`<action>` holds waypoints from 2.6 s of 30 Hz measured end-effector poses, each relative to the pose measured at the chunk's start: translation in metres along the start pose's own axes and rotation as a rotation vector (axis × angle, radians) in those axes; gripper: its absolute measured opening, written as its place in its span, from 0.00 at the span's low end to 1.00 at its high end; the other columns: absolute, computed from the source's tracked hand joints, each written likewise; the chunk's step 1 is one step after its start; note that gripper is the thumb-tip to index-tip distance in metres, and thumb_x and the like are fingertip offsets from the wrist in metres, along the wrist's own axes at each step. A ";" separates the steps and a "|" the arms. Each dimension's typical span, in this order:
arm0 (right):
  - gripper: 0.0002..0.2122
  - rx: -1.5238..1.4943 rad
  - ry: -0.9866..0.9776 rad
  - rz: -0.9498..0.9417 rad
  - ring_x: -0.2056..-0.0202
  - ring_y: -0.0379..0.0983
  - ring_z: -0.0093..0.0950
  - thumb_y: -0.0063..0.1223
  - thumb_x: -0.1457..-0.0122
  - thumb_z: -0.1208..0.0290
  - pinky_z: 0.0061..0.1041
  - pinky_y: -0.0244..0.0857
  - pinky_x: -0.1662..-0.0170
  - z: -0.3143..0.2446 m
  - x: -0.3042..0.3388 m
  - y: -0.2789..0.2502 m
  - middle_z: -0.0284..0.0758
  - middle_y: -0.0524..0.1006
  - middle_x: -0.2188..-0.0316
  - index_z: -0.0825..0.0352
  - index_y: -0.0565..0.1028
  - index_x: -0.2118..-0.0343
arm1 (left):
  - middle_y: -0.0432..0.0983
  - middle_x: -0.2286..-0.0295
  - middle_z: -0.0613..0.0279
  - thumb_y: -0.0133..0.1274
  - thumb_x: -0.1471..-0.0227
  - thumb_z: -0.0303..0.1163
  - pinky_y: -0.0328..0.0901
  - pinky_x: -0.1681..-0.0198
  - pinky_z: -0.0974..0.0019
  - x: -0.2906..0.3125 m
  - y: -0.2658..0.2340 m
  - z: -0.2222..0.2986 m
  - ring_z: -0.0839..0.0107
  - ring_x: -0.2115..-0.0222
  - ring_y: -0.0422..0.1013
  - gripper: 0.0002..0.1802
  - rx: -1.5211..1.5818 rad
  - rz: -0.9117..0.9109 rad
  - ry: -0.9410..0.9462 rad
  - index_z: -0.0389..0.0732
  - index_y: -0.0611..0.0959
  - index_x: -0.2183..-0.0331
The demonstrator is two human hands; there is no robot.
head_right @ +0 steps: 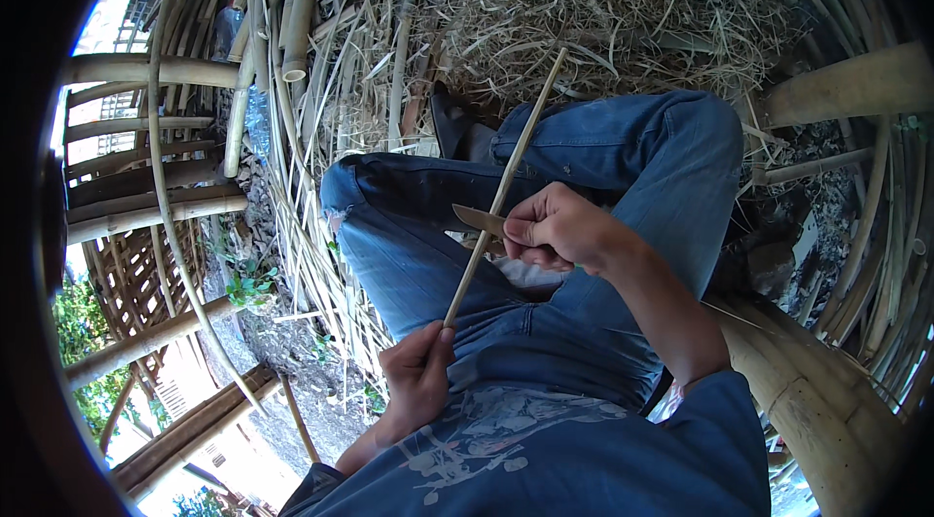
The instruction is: The person holds a bamboo strip with one hand and scrapes along its surface using a knife.
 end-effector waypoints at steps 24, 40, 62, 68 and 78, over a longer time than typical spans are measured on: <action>0.11 0.107 -0.094 0.411 0.91 0.54 0.14 0.44 0.41 0.76 0.16 0.44 0.90 -0.035 0.019 -0.071 0.30 0.65 0.90 0.75 0.72 0.79 | 0.71 0.85 0.60 0.54 0.48 0.21 0.57 0.83 0.74 0.008 -0.009 0.008 0.79 0.85 0.65 0.04 -0.111 0.020 0.089 0.31 0.81 0.68; 0.07 -0.283 -0.518 0.404 0.89 0.53 0.14 0.53 0.41 0.71 0.16 0.47 0.86 -0.059 0.022 -0.034 0.25 0.61 0.89 0.70 0.74 0.69 | 0.73 0.80 0.66 0.49 0.41 0.30 0.55 0.81 0.81 -0.016 0.034 -0.017 0.86 0.83 0.61 0.13 0.396 -0.205 -0.304 0.30 0.79 0.59; 0.08 -0.177 -0.857 0.667 0.87 0.55 0.14 0.56 0.43 0.69 0.16 0.48 0.84 -0.139 0.085 -0.116 0.24 0.64 0.87 0.70 0.76 0.68 | 0.73 0.80 0.66 0.50 0.42 0.32 0.59 0.80 0.80 -0.013 0.031 -0.016 0.85 0.82 0.65 0.13 0.319 -0.342 -0.220 0.32 0.80 0.61; 0.14 -0.287 -0.785 0.690 0.86 0.57 0.15 0.42 0.35 0.59 0.16 0.51 0.83 -0.099 0.069 -0.082 0.28 0.67 0.84 0.66 0.71 0.64 | 0.72 0.80 0.66 0.49 0.41 0.31 0.60 0.79 0.79 -0.020 0.025 -0.021 0.83 0.81 0.65 0.13 0.389 -0.247 -0.348 0.30 0.79 0.60; 0.12 0.688 -0.515 0.456 0.81 0.71 0.23 0.45 0.37 0.62 0.22 0.60 0.77 -0.020 0.045 0.053 0.35 0.71 0.82 0.67 0.70 0.66 | 0.71 0.77 0.69 0.48 0.40 0.30 0.59 0.77 0.79 -0.052 0.030 -0.001 0.85 0.79 0.63 0.13 0.570 -0.140 -0.187 0.33 0.78 0.57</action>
Point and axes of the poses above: each hand's wrist, its own x-axis away from the middle knuckle, its own y-axis out of the palm, z = x × y, the point moved 10 cm from there along -x, towards the middle knuckle
